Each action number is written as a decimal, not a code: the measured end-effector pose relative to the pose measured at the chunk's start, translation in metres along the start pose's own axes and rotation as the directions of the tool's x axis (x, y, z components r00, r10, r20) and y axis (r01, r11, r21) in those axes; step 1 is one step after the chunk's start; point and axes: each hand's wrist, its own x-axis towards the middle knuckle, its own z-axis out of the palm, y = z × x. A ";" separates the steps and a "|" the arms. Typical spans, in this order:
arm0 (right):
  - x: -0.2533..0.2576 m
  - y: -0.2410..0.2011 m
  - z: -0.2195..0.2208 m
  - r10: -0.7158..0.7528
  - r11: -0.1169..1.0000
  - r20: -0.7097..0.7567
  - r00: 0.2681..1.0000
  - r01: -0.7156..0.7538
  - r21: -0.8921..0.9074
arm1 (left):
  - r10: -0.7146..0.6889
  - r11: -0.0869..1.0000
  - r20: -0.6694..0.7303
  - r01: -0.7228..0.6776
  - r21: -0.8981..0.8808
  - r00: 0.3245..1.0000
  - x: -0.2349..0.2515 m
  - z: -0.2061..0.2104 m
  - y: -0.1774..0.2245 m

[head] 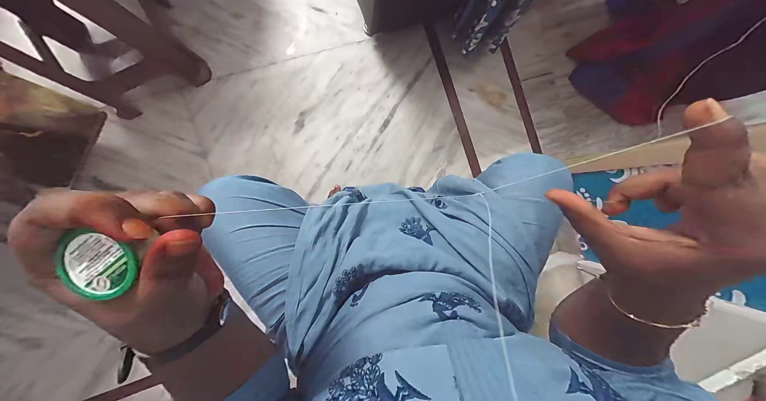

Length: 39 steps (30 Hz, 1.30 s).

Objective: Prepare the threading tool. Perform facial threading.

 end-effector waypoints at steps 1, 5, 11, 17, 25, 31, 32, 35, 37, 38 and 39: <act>-0.001 0.000 0.002 0.003 1.000 -0.024 1.000 -0.003 0.016 | -0.004 0.999 -0.011 0.004 0.044 1.000 0.000 -0.003 -0.002; 0.001 -0.006 0.015 -0.004 0.999 -0.023 1.000 0.005 0.045 | -0.012 0.929 0.032 -0.001 0.370 0.999 0.007 -0.005 -0.016; -0.003 -0.013 0.075 0.056 0.998 0.084 0.995 -0.054 -0.016 | -0.004 0.799 -0.060 0.039 0.600 0.998 0.002 0.031 -0.031; -0.041 -0.010 0.154 0.021 1.000 0.123 0.992 -0.020 -0.012 | -0.001 0.968 0.264 -0.066 0.243 0.964 -0.002 0.066 -0.002; -0.049 -0.006 0.199 -0.222 0.956 0.345 0.912 0.133 0.263 | 0.218 0.975 0.648 -0.199 -0.103 0.730 -0.009 0.164 0.036; -0.034 0.023 0.163 0.002 0.970 0.149 0.989 -0.039 0.241 | 0.245 0.969 0.335 -0.224 -0.101 0.910 -0.004 0.132 0.038; -0.030 0.027 0.151 0.031 0.974 0.073 0.997 -0.046 0.220 | 0.247 0.969 0.279 -0.233 -0.082 0.928 -0.003 0.120 0.038; -0.020 0.026 0.110 0.041 0.984 -0.105 0.994 -0.022 0.178 | 0.235 0.971 0.171 -0.237 -0.006 0.957 -0.007 0.086 0.036; -0.014 0.023 0.086 0.016 0.989 -0.184 0.983 0.012 0.148 | 0.229 0.972 0.133 -0.234 0.031 0.964 -0.011 0.069 0.032; -0.011 0.022 0.077 0.000 0.989 -0.209 0.978 0.031 0.142 | 0.223 0.971 0.121 -0.231 0.056 0.967 -0.011 0.063 0.030; -0.009 0.022 0.069 -0.016 0.988 -0.233 0.972 0.052 0.147 | 0.216 0.971 0.111 -0.225 0.084 0.970 -0.011 0.058 0.028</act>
